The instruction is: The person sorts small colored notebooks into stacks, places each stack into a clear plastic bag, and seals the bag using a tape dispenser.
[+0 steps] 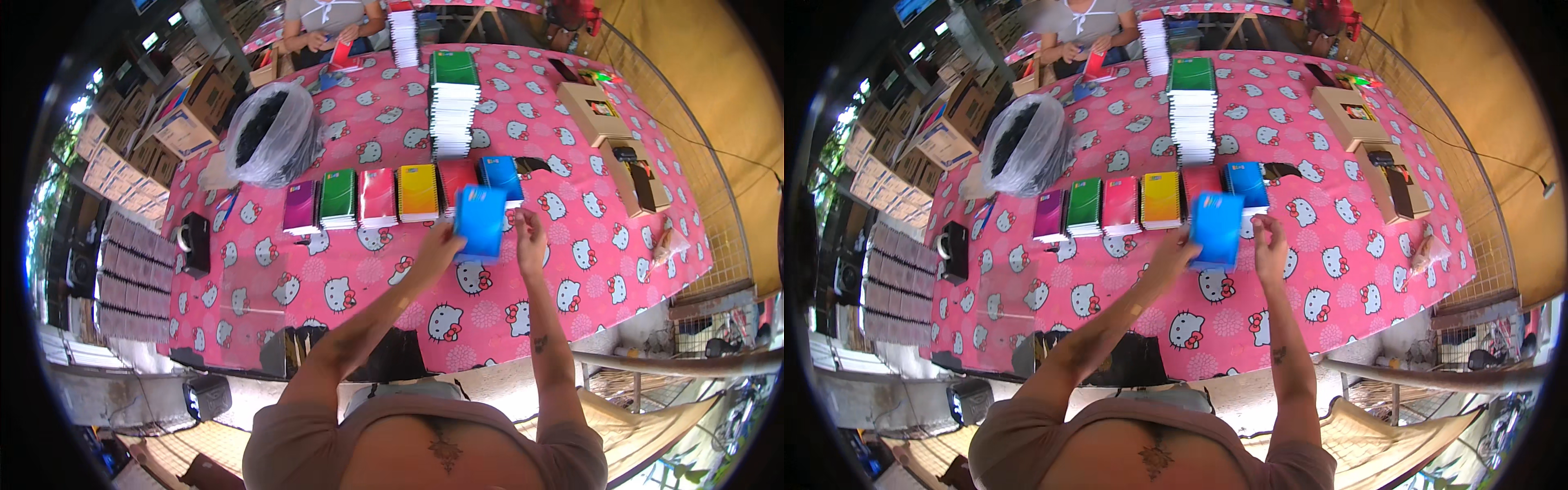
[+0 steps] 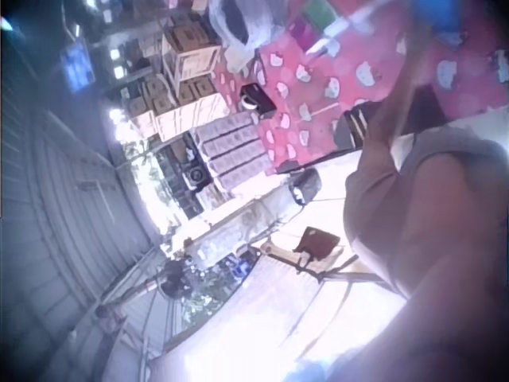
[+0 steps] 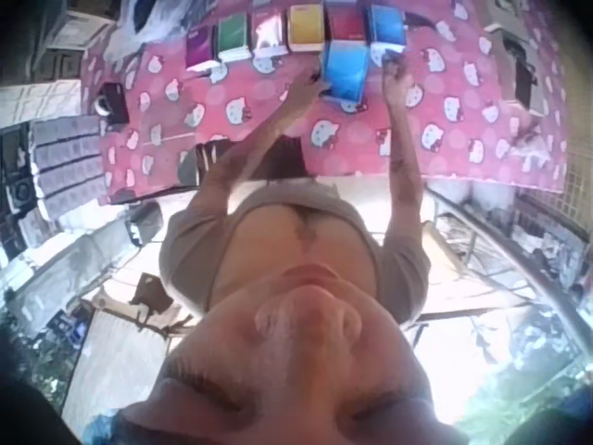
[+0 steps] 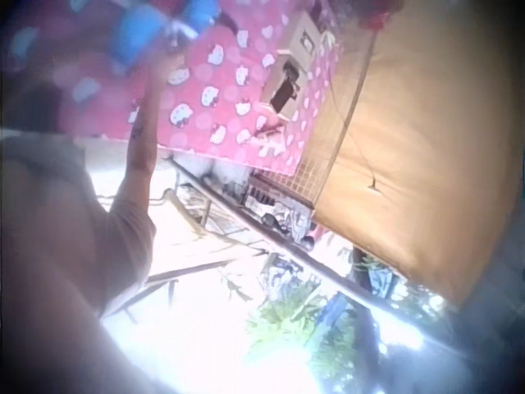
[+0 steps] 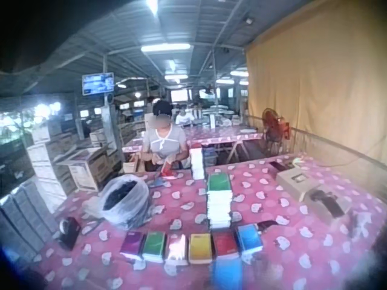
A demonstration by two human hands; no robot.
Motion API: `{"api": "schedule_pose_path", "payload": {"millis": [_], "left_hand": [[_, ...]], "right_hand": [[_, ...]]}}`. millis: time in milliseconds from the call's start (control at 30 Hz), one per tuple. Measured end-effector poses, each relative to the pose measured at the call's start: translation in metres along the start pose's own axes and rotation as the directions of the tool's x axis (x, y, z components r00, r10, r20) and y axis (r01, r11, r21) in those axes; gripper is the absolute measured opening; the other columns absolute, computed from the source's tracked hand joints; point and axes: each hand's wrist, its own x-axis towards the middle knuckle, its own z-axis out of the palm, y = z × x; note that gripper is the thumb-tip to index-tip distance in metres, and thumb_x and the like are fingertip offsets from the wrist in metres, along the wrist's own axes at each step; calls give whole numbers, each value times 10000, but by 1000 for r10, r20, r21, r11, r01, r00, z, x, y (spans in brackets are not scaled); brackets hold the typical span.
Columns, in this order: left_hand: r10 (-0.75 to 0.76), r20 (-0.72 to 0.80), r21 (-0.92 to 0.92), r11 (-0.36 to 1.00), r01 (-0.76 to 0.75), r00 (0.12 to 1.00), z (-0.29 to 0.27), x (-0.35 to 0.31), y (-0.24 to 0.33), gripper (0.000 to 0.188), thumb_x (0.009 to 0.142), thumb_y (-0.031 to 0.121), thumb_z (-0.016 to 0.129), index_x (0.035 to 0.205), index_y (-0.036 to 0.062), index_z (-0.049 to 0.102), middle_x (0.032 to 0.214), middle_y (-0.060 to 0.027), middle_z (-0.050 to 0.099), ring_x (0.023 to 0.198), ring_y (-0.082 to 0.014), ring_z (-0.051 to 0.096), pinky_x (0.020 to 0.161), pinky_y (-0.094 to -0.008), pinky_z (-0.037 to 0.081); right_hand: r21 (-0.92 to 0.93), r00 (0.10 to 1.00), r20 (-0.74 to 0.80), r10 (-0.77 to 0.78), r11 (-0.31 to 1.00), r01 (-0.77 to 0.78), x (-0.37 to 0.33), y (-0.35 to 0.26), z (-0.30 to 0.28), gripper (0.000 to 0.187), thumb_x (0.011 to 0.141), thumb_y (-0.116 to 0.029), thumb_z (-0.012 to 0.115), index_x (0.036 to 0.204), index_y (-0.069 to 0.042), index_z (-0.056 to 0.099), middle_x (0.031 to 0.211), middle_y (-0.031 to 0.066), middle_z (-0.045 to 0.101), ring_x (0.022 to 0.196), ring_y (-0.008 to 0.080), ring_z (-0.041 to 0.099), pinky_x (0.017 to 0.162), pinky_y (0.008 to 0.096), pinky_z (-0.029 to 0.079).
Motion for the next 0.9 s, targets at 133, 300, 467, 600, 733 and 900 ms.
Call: {"api": "schedule_pose_path", "payload": {"millis": [133, 300, 467, 600, 733, 900], "left_hand": [[117, -202, 786, 612, 90, 972, -68, -126, -51, 477, 835, 262, 698, 1215, 8, 561, 1001, -151, 594, 899, -292, 582, 796, -396, 475], [536, -42, 918, 355, -180, 843, -88, -96, -11, 635, 820, 238, 701, 1359, 5, 462, 1212, -182, 544, 1122, -376, 512, 938, -516, 421], [563, 291, 955, -225, -196, 773, -182, -3, 21, 523, 847, 92, 654, 1351, 42, 523, 1351, -165, 562, 1267, -319, 520, 1074, -498, 383], [581, 406, 914, -280, -295, 705, -201, -12, 29, 460, 831, 52, 653, 1287, 65, 590, 1145, -115, 685, 1080, -293, 645, 998, -479, 458], [617, 310, 931, -42, -363, 724, -128, -66, 88, 362, 824, 58, 647, 1185, 57, 624, 910, -101, 699, 800, -309, 680, 749, -471, 540], [185, 171, 981, 56, -184, 968, -72, -85, 48, 263, 901, 280, 582, 970, 38, 660, 793, -153, 671, 711, -353, 674, 631, -509, 526]], "right_hand": [[-108, 876, 300, -378, 899, 425, -27, -58, 71, 309, 847, -127, 673, 1143, -39, 662, 1160, 151, 658, 1085, 333, 623, 931, 427, 497], [-369, 656, 449, -607, 542, 755, -15, -46, 150, 349, 842, -113, 645, 1191, -101, 656, 1211, 109, 658, 1181, 293, 593, 969, 414, 475], [-266, 650, 518, -556, 618, 740, -12, -47, 161, 348, 870, -66, 596, 1209, -124, 645, 1211, 63, 675, 1182, 241, 595, 943, 409, 485], [-262, 729, 521, -444, 730, 632, -62, -81, 101, 291, 887, -121, 633, 1174, -162, 658, 1121, 21, 690, 1082, 233, 624, 862, 435, 499], [-159, 526, 726, -443, 636, 755, -158, -47, 35, 182, 868, -117, 660, 1048, -131, 665, 1073, 40, 682, 1001, 251, 633, 798, 466, 472], [-179, 868, 493, -61, 969, 170, -113, -31, 59, 257, 857, -99, 654, 1114, -94, 643, 1169, 71, 649, 1090, 286, 605, 895, 489, 440]]}}
